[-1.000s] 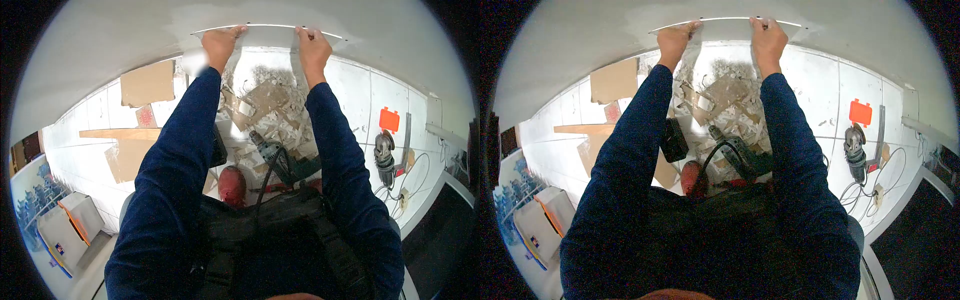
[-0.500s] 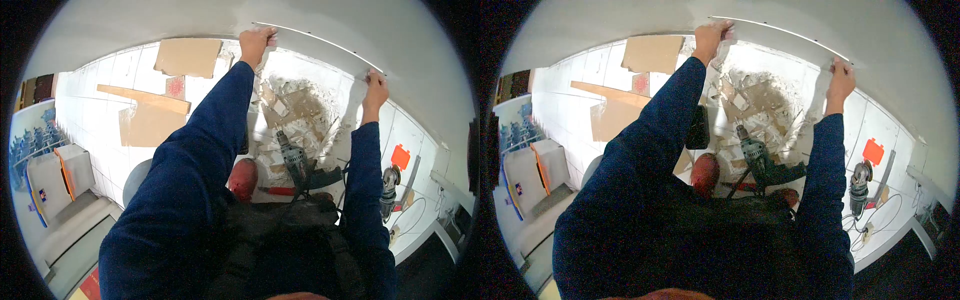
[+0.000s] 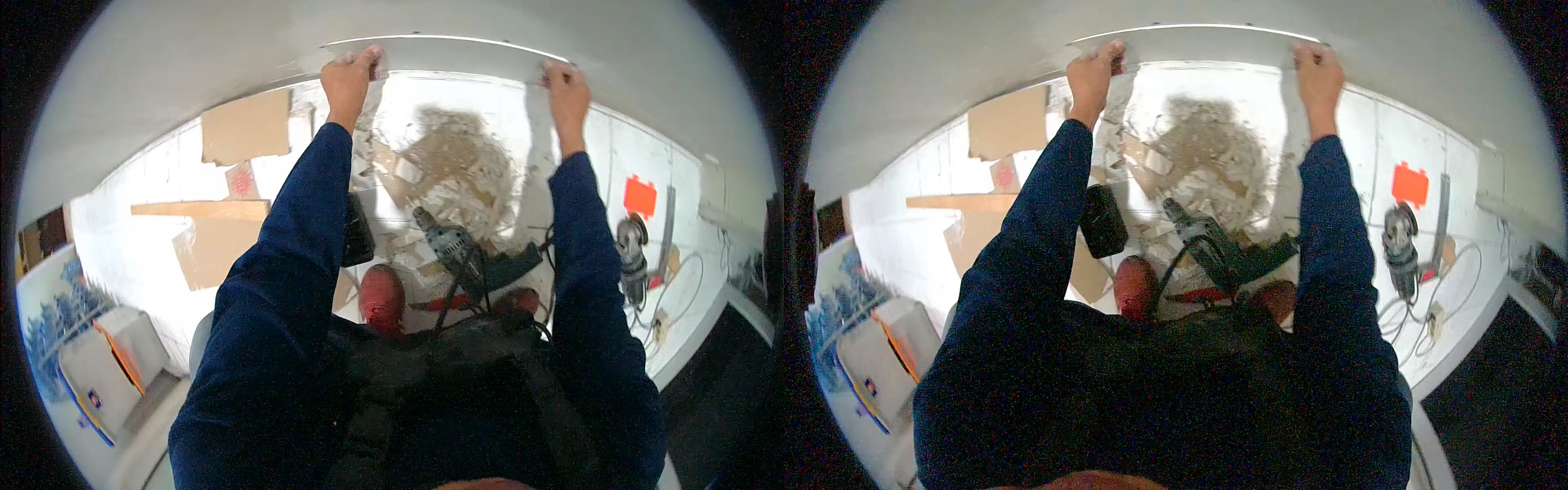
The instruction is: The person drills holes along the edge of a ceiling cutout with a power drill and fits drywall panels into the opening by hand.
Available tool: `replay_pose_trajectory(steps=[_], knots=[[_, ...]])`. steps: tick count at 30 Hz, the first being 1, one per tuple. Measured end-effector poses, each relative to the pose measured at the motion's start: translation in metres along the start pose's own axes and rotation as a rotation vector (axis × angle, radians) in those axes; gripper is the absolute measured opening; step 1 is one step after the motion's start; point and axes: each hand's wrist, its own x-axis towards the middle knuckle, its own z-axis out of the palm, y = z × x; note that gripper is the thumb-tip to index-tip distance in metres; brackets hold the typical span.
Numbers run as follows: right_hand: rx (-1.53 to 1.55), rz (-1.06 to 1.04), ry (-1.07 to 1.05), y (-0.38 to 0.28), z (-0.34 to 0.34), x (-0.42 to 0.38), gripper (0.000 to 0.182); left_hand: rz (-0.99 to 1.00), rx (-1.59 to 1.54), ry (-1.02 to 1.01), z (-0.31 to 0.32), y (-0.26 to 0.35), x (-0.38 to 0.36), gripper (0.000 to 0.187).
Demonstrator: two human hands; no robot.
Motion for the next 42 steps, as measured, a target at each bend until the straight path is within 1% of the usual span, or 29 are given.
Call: replay_pose_trajectory(steps=[1, 2, 3, 5, 6, 8, 9, 11, 12, 14, 15, 17, 21, 23, 24, 25, 27, 28, 30, 31, 32, 34, 35, 36, 37, 38, 39, 40, 42], knots=[[0.05, 0.018, -0.002, 0.001, 0.002, -0.002, 0.034, 0.023, 0.133, -0.007, 0.013, -0.001, -0.007, 0.027], [-0.088, -0.113, 0.043, 0.003, 0.004, -0.004, 0.031, 0.034, 0.161, -0.034, 0.033, 0.008, -0.015, 0.031], [0.236, 0.115, 0.046, -0.003, 0.013, -0.01, 0.03, 0.04, 0.147, -0.055, 0.048, 0.012, -0.013, 0.031], [0.195, 0.06, 0.14, -0.014, 0.015, -0.017, 0.026, 0.098, 0.286, -0.094, 0.068, 0.014, -0.008, 0.031], [0.19, 0.063, 0.149, -0.019, 0.015, -0.02, 0.026, 0.099, 0.285, -0.105, 0.073, 0.016, -0.009, 0.031], [0.3, 0.104, 0.095, -0.032, 0.014, -0.018, 0.022, 0.09, 0.279, -0.041, 0.079, 0.019, -0.009, 0.032], [0.299, 0.108, 0.098, -0.035, 0.015, -0.015, 0.022, 0.088, 0.281, -0.046, 0.081, 0.024, -0.01, 0.032], [0.265, 0.11, 0.101, -0.038, 0.015, -0.013, 0.022, 0.093, 0.41, 0.038, 0.083, 0.033, -0.016, 0.032], [0.261, 0.119, 0.102, -0.039, 0.015, -0.014, 0.022, 0.087, 0.413, 0.031, 0.085, 0.026, -0.014, 0.032], [0.224, 0.108, 0.122, -0.043, 0.015, -0.014, 0.023, 0.187, 0.409, 0.077, 0.085, 0.015, -0.007, 0.035], [0.224, 0.11, 0.121, -0.039, 0.017, -0.011, 0.023, 0.186, 0.411, 0.077, 0.085, 0.018, -0.005, 0.035], [0.139, 0.044, 0.14, -0.029, 0.019, -0.008, 0.023, 0.222, 0.561, 0.034, 0.084, 0.026, -0.006, 0.036], [0.019, -0.022, 0.126, -0.034, 0.011, -0.013, 0.023, 0.218, 0.491, 0.004, 0.08, -0.003, 0.002, 0.034], [0.212, 0.05, -0.014, -0.027, 0.007, -0.006, 0.023, 0.183, 0.443, 0.018, 0.084, 0.002, 0.002, 0.033], [0.394, 0.126, -0.055, -0.033, -0.001, -0.01, 0.021, 0.155, 0.415, -0.039, 0.089, 0.013, -0.01, 0.033], [0.387, 0.124, -0.033, -0.032, -0.002, -0.013, 0.021, 0.166, 0.406, -0.058, 0.097, 0.015, -0.016, 0.033], [0.867, 0.344, 0.224, -0.032, -0.002, -0.016, 0.019, -0.029, -0.036, -0.015, 0.113, 0.014, -0.023, 0.033], [0.914, 0.398, 0.167, -0.033, -0.006, -0.015, 0.019, -0.027, -0.04, -0.022, 0.114, 0.013, -0.024, 0.033], [0.87, 0.369, 0.152, -0.035, -0.006, -0.016, 0.018, 0.079, 0.206, -0.033, 0.11, 0.015, -0.026, 0.032], [0.828, 0.339, 0.134, -0.037, -0.004, -0.013, 0.018, 0.086, 0.205, -0.038, 0.114, 0.018, -0.024, 0.032], [0.828, 0.34, 0.14, -0.038, -0.002, -0.011, 0.018, 0.088, 0.233, -0.093, 0.118, 0.019, -0.024, 0.032], [0.918, 0.314, 0.152, -0.034, -0.001, -0.013, 0.018, 0.079, 0.267, -0.159, 0.129, 0.018, -0.025, 0.032], [0.914, 0.321, 0.157, -0.031, -0.002, -0.015, 0.018, 0.017, 0.198, -0.243, 0.136, 0.018, -0.022, 0.03], [1.064, 0.366, 0.154, -0.025, -0.003, -0.019, 0.016, -0.045, 0.129, -0.326, 0.142, 0.019, -0.02, 0.032], [1.216, 0.407, 0.156, -0.015, -0.002, -0.021, 0.014, -0.048, 0.132, -0.337, 0.147, 0.028, -0.023, 0.032], [1.214, 0.413, 0.172, -0.004, 0.0, -0.025, 0.014, -0.135, 0.094, -0.337, 0.151, 0.036, -0.027, 0.032], [1.221, 0.519, 0.212, 0.013, 0.004, -0.03, 0.015, -0.221, 0.06, -0.339, 0.155, 0.041, -0.033, 0.033], [1.231, 0.623, 0.256, 0.023, 0.004, -0.034, 0.017, -0.222, 0.07, -0.358, 0.156, 0.037, -0.034, 0.033], [1.236, 0.61, 0.31, 0.029, 0.015, -0.04, 0.016, -0.255, 0.076, -0.412, 0.158, 0.033, -0.032, 0.037]])
